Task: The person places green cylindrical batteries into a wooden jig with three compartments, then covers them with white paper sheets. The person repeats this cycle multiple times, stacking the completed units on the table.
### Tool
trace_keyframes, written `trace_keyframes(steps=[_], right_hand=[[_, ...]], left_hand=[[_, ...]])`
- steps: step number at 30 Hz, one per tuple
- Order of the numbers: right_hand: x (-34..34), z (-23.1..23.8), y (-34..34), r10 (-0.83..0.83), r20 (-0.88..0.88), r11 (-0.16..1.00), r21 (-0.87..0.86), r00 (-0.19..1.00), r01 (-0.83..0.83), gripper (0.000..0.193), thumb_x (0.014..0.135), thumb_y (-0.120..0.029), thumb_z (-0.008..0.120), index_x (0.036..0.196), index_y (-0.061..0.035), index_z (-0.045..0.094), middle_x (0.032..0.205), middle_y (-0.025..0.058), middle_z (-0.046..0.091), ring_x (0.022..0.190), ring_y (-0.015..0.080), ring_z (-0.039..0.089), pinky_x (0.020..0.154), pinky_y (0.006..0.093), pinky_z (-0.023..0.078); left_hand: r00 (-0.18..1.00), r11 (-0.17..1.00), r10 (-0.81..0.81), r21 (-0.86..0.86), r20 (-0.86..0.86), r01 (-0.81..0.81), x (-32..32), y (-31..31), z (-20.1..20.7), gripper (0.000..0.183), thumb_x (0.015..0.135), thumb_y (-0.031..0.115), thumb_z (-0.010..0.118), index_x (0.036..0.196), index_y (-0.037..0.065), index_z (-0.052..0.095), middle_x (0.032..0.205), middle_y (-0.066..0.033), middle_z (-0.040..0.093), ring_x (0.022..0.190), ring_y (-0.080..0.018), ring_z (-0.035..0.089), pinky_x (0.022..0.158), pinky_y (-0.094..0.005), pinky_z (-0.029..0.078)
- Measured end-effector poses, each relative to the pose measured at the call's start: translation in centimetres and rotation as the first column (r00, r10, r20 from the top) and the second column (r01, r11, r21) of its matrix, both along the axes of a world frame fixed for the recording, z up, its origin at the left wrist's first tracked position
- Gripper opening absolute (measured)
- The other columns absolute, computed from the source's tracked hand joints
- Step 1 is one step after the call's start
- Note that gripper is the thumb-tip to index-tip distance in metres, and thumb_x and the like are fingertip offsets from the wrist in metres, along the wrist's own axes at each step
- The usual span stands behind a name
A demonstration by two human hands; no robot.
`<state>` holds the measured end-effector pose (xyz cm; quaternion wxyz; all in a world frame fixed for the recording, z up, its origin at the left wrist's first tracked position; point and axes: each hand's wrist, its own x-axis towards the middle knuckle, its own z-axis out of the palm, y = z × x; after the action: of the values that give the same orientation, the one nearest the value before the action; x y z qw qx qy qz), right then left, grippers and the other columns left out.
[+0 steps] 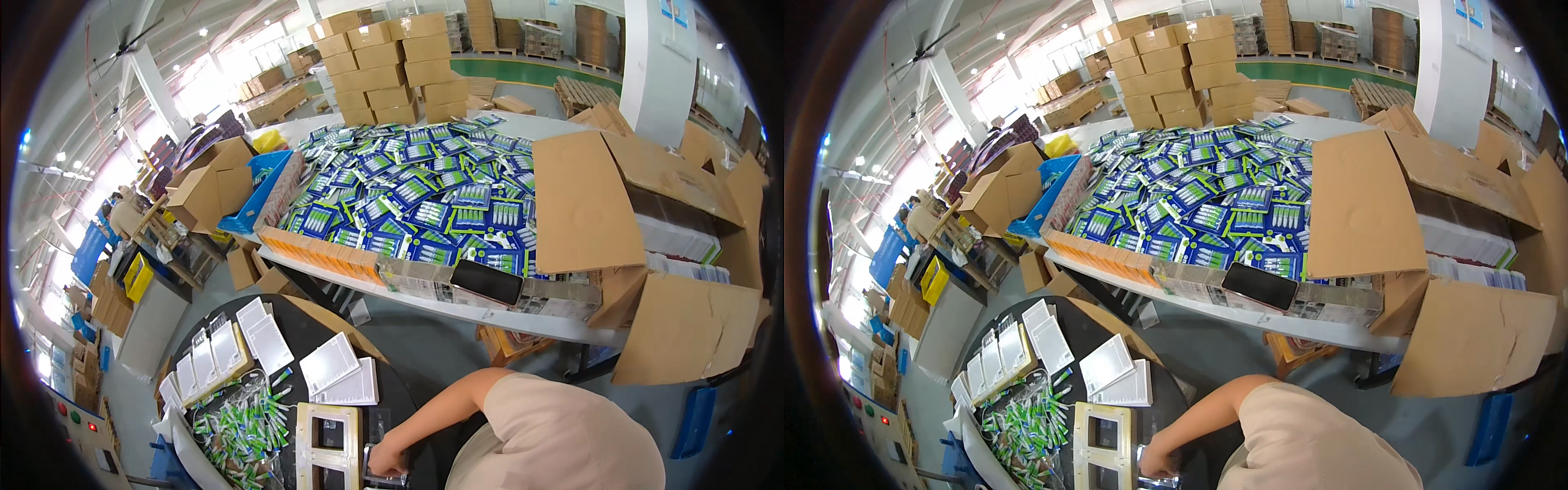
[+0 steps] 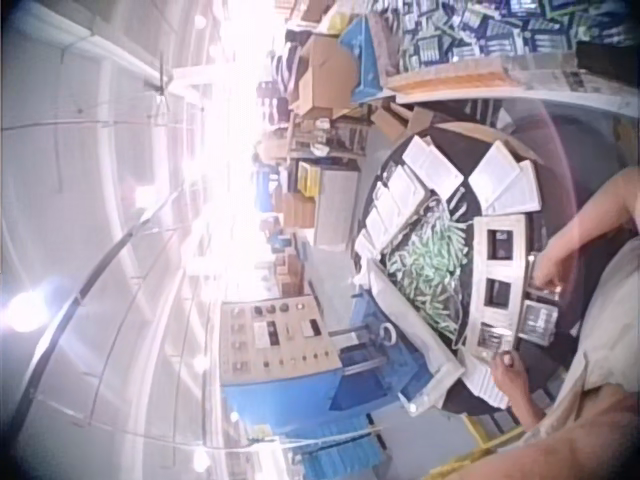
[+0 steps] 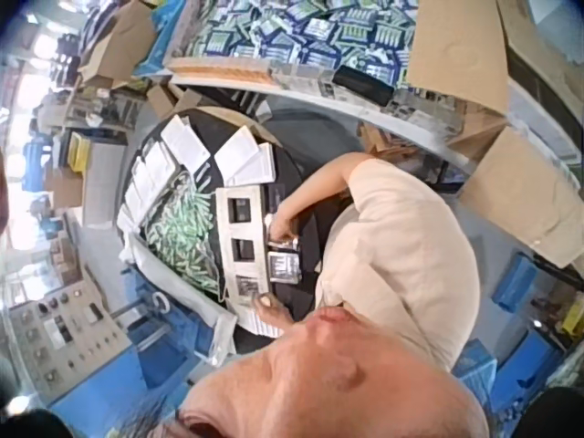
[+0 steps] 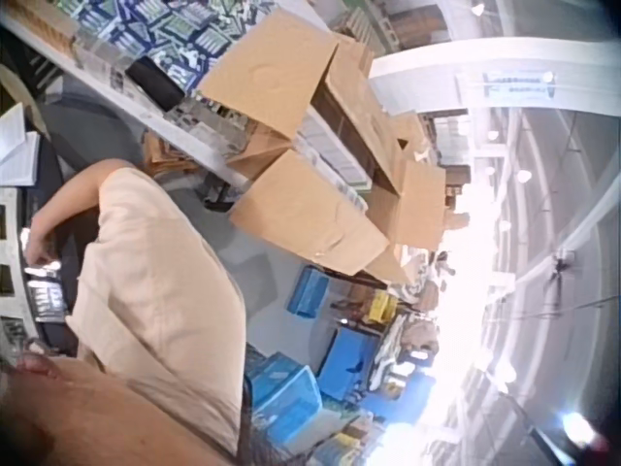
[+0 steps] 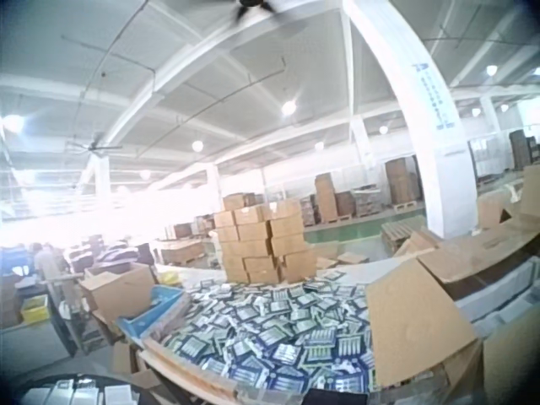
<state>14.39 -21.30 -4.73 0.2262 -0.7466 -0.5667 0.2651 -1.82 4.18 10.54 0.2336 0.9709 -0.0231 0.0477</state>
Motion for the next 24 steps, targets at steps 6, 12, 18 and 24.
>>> trace_keyframes(steps=[6,12,18,24], right_hand=[[-2.7,0.1,-1.5,-0.030,0.496,0.982,0.177,0.868,-0.067,0.018,0.073,-0.019,0.074,0.073,-0.0007,0.071,0.086,0.0186,0.067,0.086,0.0384,0.068,0.072,0.0454,0.056],[-7.3,1.4,-4.0,-0.370,0.266,0.922,0.227,0.890,0.315,0.018,0.088,-0.014,0.057,0.097,-0.0002,0.064,0.100,0.0183,0.069,0.096,0.0350,0.069,0.081,0.0420,0.058],[-7.2,4.3,-4.3,-0.328,0.473,0.937,0.271,0.818,0.219,0.017,0.087,-0.013,0.059,0.099,-0.0010,0.063,0.110,0.0158,0.069,0.104,0.0295,0.069,0.086,0.0364,0.058],[-8.7,3.5,-5.3,-0.276,0.641,0.941,0.331,0.716,0.066,0.027,0.086,-0.013,0.061,0.107,0.0042,0.065,0.120,0.0188,0.068,0.118,0.0317,0.064,0.100,0.0378,0.053]], left_hand=[[0.987,0.865,-0.148,0.476,-0.063,0.159,4.7,3.6,-5.9,0.027,0.097,0.019,0.058,0.113,-0.001,0.066,0.122,-0.0272,0.064,0.130,-0.0481,0.050,0.116,-0.0612,0.035],[0.975,0.958,-0.077,0.285,0.207,0.015,4.9,4.3,-10.9,0.018,0.088,0.003,0.055,0.102,-0.005,0.063,0.129,-0.0268,0.062,0.117,-0.0440,0.060,0.102,-0.0493,0.048],[0.998,0.887,-0.044,0.461,0.049,0.016,4.7,2.6,-8.4,0.016,0.093,0.007,0.053,0.107,0.003,0.060,0.132,-0.0230,0.059,0.126,-0.0394,0.056,0.111,-0.0530,0.040],[0.997,0.819,0.018,0.571,0.073,-0.057,5.1,4.0,-9.6,0.019,0.091,0.014,0.060,0.109,0.008,0.061,0.134,-0.0196,0.060,0.127,-0.0361,0.057,0.113,-0.0560,0.037]])
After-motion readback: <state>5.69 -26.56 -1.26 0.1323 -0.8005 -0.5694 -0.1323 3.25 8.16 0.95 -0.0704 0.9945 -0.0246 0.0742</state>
